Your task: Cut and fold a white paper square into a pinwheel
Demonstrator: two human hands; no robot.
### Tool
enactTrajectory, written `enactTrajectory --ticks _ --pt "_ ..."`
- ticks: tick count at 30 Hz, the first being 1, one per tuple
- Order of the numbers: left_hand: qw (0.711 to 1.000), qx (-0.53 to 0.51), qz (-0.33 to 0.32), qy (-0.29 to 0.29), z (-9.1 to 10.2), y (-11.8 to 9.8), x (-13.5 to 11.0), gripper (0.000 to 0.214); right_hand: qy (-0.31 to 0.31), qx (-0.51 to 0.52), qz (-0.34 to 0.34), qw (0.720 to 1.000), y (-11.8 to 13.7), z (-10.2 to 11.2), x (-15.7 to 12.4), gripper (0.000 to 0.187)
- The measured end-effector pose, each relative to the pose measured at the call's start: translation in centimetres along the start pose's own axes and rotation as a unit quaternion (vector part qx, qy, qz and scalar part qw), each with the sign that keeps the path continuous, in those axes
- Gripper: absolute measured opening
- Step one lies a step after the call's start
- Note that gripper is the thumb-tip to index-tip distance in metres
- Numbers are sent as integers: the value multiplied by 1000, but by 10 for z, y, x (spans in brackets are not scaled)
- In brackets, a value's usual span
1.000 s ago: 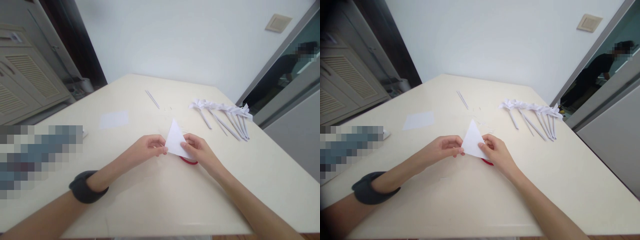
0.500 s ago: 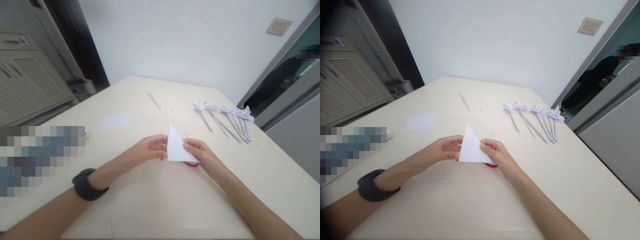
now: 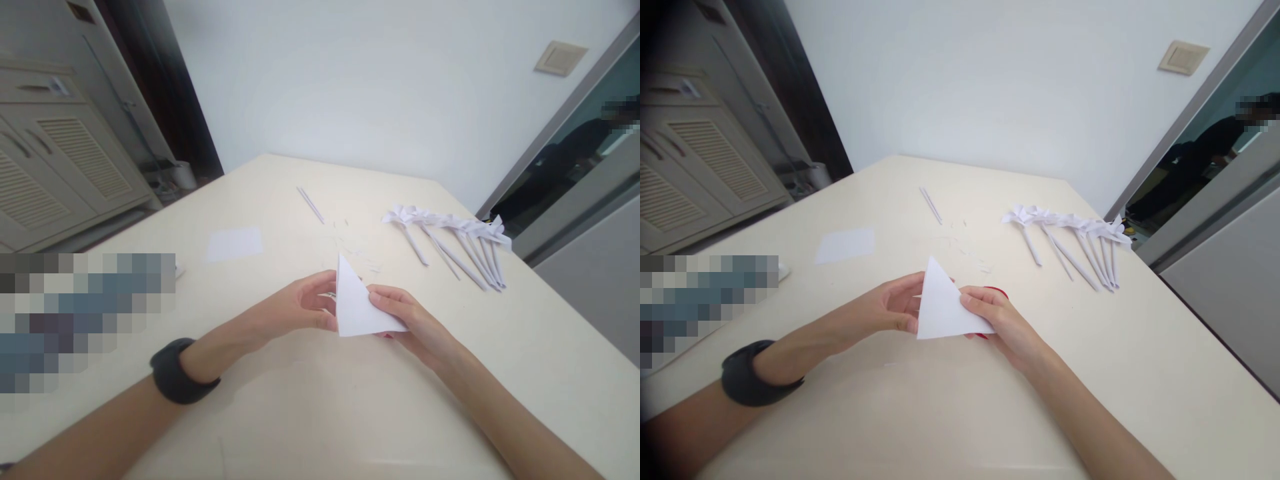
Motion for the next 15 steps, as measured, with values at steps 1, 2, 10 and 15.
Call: enactTrajectory --ticks 1,2,10,15 --pt "1000 -1 2 8 -1 1 0 62 1 5 -2 1000 0 -1 0 25" --pt "1000 -2 2 13 -2 1 0 63 2 10 -6 1000 -1 -1 -1 24" --pt "995 -25 -17 100 -21 1 -2 62 31 51 -28 998 -6 -8 -2 21" --pt "994 -18 -20 101 -18 2 -2 62 45 41 -26 998 -5 -9 -3 22"
Point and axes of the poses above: each hand's wrist, its own x-axis towards the middle knuckle, its own z-axis out of the back of the hand, y = z × x, the point moved 9 cm from there along x, towards the middle knuckle, and after that the axes turned 5 degrees about z, right-handed, at the moved point
